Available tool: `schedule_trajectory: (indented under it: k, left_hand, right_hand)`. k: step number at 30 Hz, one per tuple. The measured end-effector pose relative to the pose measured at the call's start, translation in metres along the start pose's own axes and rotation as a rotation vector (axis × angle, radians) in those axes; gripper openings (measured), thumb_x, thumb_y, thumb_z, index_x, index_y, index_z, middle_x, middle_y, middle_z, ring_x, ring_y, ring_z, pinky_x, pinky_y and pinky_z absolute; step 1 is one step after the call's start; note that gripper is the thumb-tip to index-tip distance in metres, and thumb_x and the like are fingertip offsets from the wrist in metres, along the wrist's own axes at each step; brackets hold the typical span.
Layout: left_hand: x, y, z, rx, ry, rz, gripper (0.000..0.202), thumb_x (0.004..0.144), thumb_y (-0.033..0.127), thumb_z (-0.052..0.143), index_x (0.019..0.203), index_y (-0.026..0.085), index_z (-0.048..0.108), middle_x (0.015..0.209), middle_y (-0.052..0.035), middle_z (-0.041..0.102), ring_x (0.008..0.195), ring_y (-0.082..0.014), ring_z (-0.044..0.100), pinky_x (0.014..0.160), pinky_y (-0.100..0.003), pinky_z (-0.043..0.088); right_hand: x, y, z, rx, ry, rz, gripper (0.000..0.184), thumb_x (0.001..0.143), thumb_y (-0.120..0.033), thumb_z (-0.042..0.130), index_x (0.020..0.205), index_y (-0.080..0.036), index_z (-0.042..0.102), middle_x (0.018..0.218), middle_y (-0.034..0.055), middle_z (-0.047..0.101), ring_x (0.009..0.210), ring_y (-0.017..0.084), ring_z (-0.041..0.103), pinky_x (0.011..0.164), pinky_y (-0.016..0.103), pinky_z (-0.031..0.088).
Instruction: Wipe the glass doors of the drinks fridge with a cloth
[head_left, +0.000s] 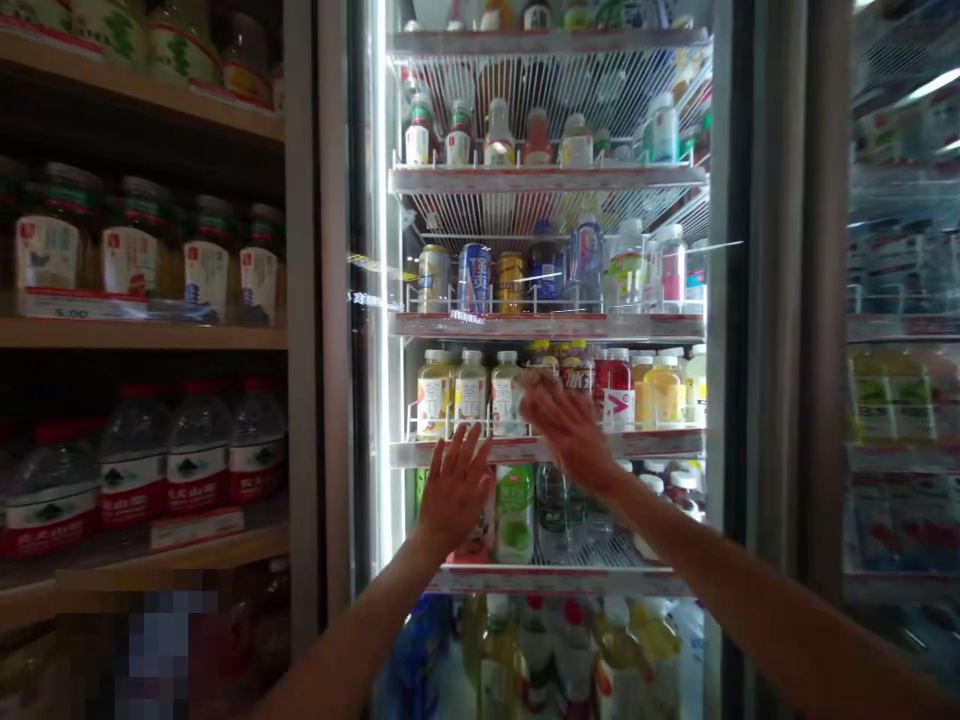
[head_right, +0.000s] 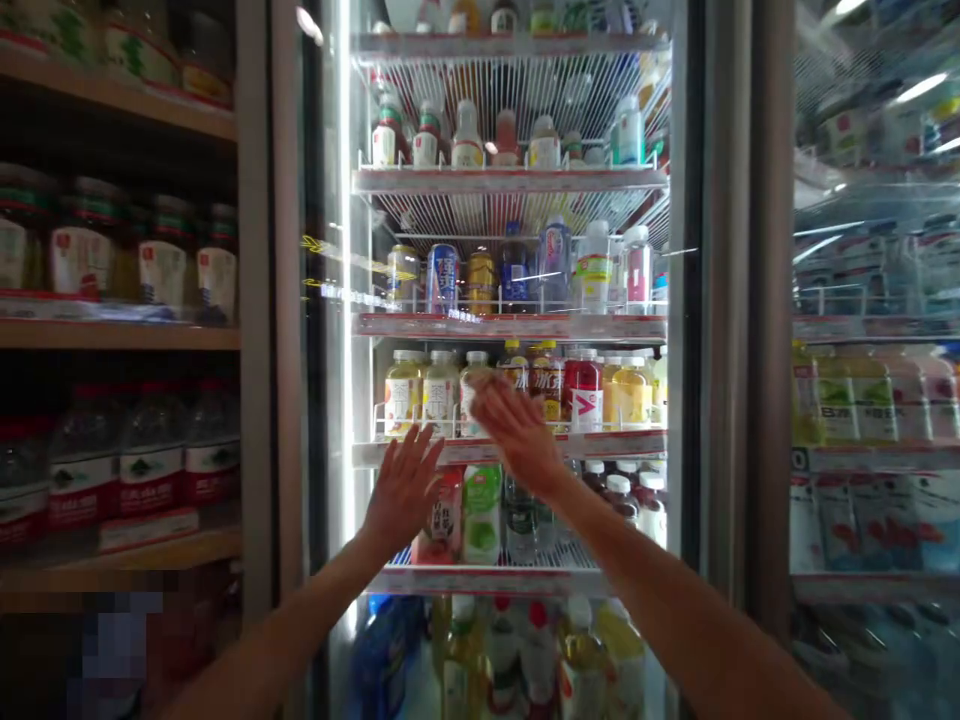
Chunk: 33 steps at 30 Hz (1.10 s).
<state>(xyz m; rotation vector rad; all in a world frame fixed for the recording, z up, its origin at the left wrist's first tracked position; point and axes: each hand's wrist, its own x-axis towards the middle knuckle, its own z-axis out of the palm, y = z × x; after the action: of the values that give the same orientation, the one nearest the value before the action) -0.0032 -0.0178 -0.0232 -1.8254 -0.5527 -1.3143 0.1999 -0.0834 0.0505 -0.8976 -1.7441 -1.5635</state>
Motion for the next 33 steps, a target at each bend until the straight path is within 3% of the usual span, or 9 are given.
schedule_trajectory:
  k: [2, 4, 10, 16, 21, 24, 26, 29, 33]
  left_hand:
    - [-0.01, -0.002, -0.004, 0.015, -0.017, -0.007, 0.048, 0.088, 0.023, 0.046, 0.135, 0.015, 0.039, 0.141, -0.0113, 0.042, 0.14, -0.0223, 0.016, 0.113, -0.045, 0.022]
    - [-0.023, -0.005, -0.01, 0.044, -0.044, -0.018, 0.046, 0.088, 0.024, 0.046, 0.132, 0.015, 0.042, 0.14, -0.0108, 0.043, 0.14, -0.0226, 0.017, 0.112, -0.045, 0.022]
    - [-0.072, -0.015, -0.032, 0.13, -0.247, -0.087, 0.048, 0.085, 0.026, 0.049, 0.132, 0.017, 0.042, 0.14, -0.0087, 0.044, 0.137, -0.0245, 0.026, 0.11, -0.045, 0.028]
    - [-0.087, -0.018, -0.048, 0.034, -0.299, -0.234, 0.047, 0.087, 0.022, 0.041, 0.133, 0.012, 0.039, 0.141, -0.0143, 0.041, 0.137, -0.025, 0.025, 0.109, -0.048, 0.03]
    - [-0.057, 0.001, -0.047, -0.342, -0.035, -0.267, 0.053, 0.09, 0.023, 0.032, 0.141, 0.014, 0.018, 0.145, -0.0178, 0.031, 0.138, -0.0223, 0.024, 0.109, -0.044, 0.033]
    - [-0.028, 0.015, -0.037, -0.516, 0.086, -0.311, 0.053, 0.092, 0.028, 0.027, 0.142, 0.017, 0.012, 0.147, -0.0164, 0.026, 0.137, -0.0211, 0.026, 0.107, -0.041, 0.036]
    - [-0.006, 0.021, -0.027, -0.549, 0.14, -0.284, 0.049, 0.093, 0.032, 0.026, 0.14, 0.018, 0.018, 0.146, -0.0149, 0.029, 0.136, -0.0205, 0.027, 0.107, -0.04, 0.035]
    - [0.033, 0.025, -0.011, -0.477, 0.235, -0.345, 0.045, 0.094, 0.035, 0.027, 0.134, 0.015, 0.032, 0.138, -0.0155, 0.039, 0.132, -0.0212, 0.033, 0.108, -0.042, 0.033]
    - [0.085, 0.006, 0.003, -0.287, 0.234, -0.449, 0.035, 0.091, 0.035, 0.036, 0.116, 0.015, 0.053, 0.132, -0.0139, 0.044, 0.132, -0.0276, 0.031, 0.109, -0.052, 0.024]
  right_hand:
    - [0.024, 0.01, 0.001, -0.037, 0.065, 0.209, 0.047, 0.087, -0.012, 0.038, 0.132, -0.023, 0.046, 0.142, 0.0067, 0.04, 0.135, 0.026, 0.028, 0.104, 0.048, 0.035]
    - [0.035, 0.007, 0.007, -0.012, 0.08, 0.28, 0.048, 0.088, -0.014, 0.039, 0.135, -0.023, 0.042, 0.144, 0.0078, 0.036, 0.137, 0.027, 0.024, 0.106, 0.05, 0.032]
    - [0.009, -0.051, 0.022, 0.244, -0.156, -0.27, 0.056, 0.084, -0.01, 0.044, 0.137, -0.03, 0.038, 0.143, -0.0012, 0.039, 0.138, 0.017, 0.022, 0.111, 0.041, 0.028]
    - [0.064, -0.051, 0.035, 0.235, -0.012, 0.203, 0.048, 0.085, -0.015, 0.044, 0.132, -0.024, 0.046, 0.148, 0.0042, 0.029, 0.138, 0.029, 0.02, 0.111, 0.054, 0.024]
    - [0.045, -0.106, 0.047, 0.457, -0.097, 0.023, 0.065, 0.084, -0.014, 0.044, 0.143, -0.03, 0.023, 0.149, 0.0028, 0.028, 0.137, 0.025, 0.025, 0.109, 0.052, 0.03]
    - [0.031, -0.111, 0.041, 0.555, -0.022, 0.052, 0.074, 0.086, -0.019, 0.043, 0.147, -0.027, 0.002, 0.153, 0.0063, 0.013, 0.138, 0.023, 0.025, 0.106, 0.047, 0.038]
    - [0.025, -0.095, 0.032, 0.577, 0.005, 0.025, 0.076, 0.086, -0.023, 0.044, 0.147, -0.025, -0.001, 0.154, 0.0071, 0.007, 0.138, 0.022, 0.023, 0.105, 0.044, 0.04]
    - [0.016, -0.056, 0.015, 0.471, -0.01, -0.038, 0.076, 0.084, -0.025, 0.047, 0.147, -0.024, 0.004, 0.152, 0.0064, 0.014, 0.137, 0.023, 0.026, 0.109, 0.046, 0.035]
    - [0.004, -0.005, 0.0, 0.247, 0.024, 0.053, 0.067, 0.086, -0.026, 0.041, 0.146, -0.029, 0.011, 0.151, 0.0028, 0.02, 0.135, 0.026, 0.03, 0.113, 0.053, 0.02]
